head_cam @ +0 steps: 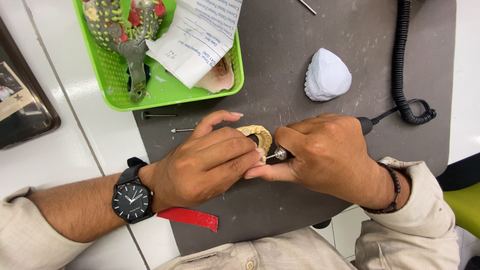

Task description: The person holds a yellow acrylic denture in one hand and uses a rotary grinding tool to grind and smooth its surface, periodically repositioning the denture and checking it by hand. They set the tool down and continue hand-finishing the denture at the bench.

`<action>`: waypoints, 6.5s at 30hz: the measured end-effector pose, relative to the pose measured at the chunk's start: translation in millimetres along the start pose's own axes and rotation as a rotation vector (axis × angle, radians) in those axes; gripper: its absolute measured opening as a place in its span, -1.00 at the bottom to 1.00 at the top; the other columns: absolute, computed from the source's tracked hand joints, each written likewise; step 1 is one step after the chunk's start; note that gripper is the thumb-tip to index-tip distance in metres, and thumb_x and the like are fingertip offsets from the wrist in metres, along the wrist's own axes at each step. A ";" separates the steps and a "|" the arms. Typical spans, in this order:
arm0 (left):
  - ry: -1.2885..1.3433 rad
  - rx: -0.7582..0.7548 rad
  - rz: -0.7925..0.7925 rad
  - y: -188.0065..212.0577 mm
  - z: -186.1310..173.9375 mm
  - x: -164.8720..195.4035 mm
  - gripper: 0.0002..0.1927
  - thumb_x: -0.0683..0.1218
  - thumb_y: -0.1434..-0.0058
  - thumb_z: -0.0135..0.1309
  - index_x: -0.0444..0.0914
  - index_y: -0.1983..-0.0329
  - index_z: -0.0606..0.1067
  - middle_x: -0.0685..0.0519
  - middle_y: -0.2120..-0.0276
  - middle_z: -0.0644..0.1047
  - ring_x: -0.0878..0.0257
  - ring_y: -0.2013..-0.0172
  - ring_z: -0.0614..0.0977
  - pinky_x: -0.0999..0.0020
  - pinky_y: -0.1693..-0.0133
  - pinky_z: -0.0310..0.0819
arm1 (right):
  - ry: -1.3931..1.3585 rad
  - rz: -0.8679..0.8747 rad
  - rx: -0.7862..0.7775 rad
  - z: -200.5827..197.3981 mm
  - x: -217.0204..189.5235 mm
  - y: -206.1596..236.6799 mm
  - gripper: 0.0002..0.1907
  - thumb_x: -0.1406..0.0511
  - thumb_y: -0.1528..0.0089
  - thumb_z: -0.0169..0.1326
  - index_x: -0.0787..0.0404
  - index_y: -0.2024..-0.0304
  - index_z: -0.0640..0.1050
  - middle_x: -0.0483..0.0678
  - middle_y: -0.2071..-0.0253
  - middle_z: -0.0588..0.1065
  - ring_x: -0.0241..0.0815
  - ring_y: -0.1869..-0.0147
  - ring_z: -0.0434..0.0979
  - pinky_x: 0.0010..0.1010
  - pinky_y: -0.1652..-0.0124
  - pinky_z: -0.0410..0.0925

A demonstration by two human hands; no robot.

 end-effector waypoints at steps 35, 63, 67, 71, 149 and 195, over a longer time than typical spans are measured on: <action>-0.028 -0.006 0.046 0.3 -1.7 2.4 -0.70 -0.20 -0.31 0.22 -0.42 -0.06 0.54 -0.09 0.01 0.56 0.09 0.02 0.66 -0.19 -0.27 0.36 | 0.021 -0.007 0.043 -2.6 -1.1 3.2 -0.37 -0.23 0.01 0.32 0.14 0.63 0.48 -0.18 0.74 0.40 -0.23 0.67 0.43 -0.38 0.66 0.20; 0.005 0.007 0.005 3.3 1.3 -0.8 -0.69 -0.25 -0.29 0.24 -0.39 -0.08 0.52 -0.05 0.04 0.55 0.13 0.04 0.66 -0.16 -0.28 0.35 | 0.002 -0.011 0.012 -1.4 -1.5 2.7 -0.38 -0.23 -0.01 0.30 0.15 0.63 0.51 -0.18 0.74 0.38 -0.22 0.69 0.40 -0.38 0.67 0.20; 0.051 0.005 -0.011 1.1 1.7 -1.0 -0.69 -0.25 -0.29 0.28 -0.39 -0.08 0.53 -0.04 0.06 0.54 0.13 0.06 0.65 -0.12 -0.28 0.37 | 0.010 -0.057 0.090 -6.4 -2.8 3.6 -0.36 -0.23 -0.02 0.32 0.16 0.60 0.49 -0.16 0.70 0.38 -0.19 0.64 0.40 -0.36 0.61 0.21; 0.194 -0.010 -0.106 -3.1 7.3 -4.7 -0.72 -0.23 -0.24 0.28 -0.35 -0.01 0.56 -0.05 0.07 0.55 0.10 0.04 0.64 -0.01 -0.28 0.42 | 0.054 -0.087 0.150 -11.3 -0.6 2.7 -0.29 -0.29 0.02 0.31 0.15 0.67 0.42 -0.18 0.74 0.30 -0.21 0.67 0.31 -0.35 0.61 0.16; 0.227 0.054 -0.204 -2.7 11.6 -8.4 -0.79 -0.22 -0.21 0.32 -0.32 0.11 0.61 0.00 0.19 0.58 0.14 0.13 0.64 0.10 -0.21 0.49 | 0.092 0.013 0.046 -5.9 -1.3 4.1 -0.29 -0.32 0.06 0.29 0.13 0.67 0.47 -0.19 0.75 0.38 -0.23 0.67 0.41 -0.37 0.65 0.19; 0.224 0.058 -0.207 -1.6 13.6 -8.7 -0.81 -0.20 -0.22 0.33 -0.30 0.12 0.61 0.01 0.19 0.59 0.17 0.14 0.65 0.10 -0.20 0.49 | 0.127 0.019 0.050 -5.8 -1.2 6.3 -0.27 -0.35 0.06 0.26 0.14 0.67 0.46 -0.19 0.76 0.36 -0.23 0.69 0.39 -0.37 0.66 0.18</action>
Point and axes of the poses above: each hand's wrist, its own y-axis away from the middle knuckle, its own z-axis out of the palm, x = y × z, the point moved 5 cm from there along -y, towards the middle knuckle
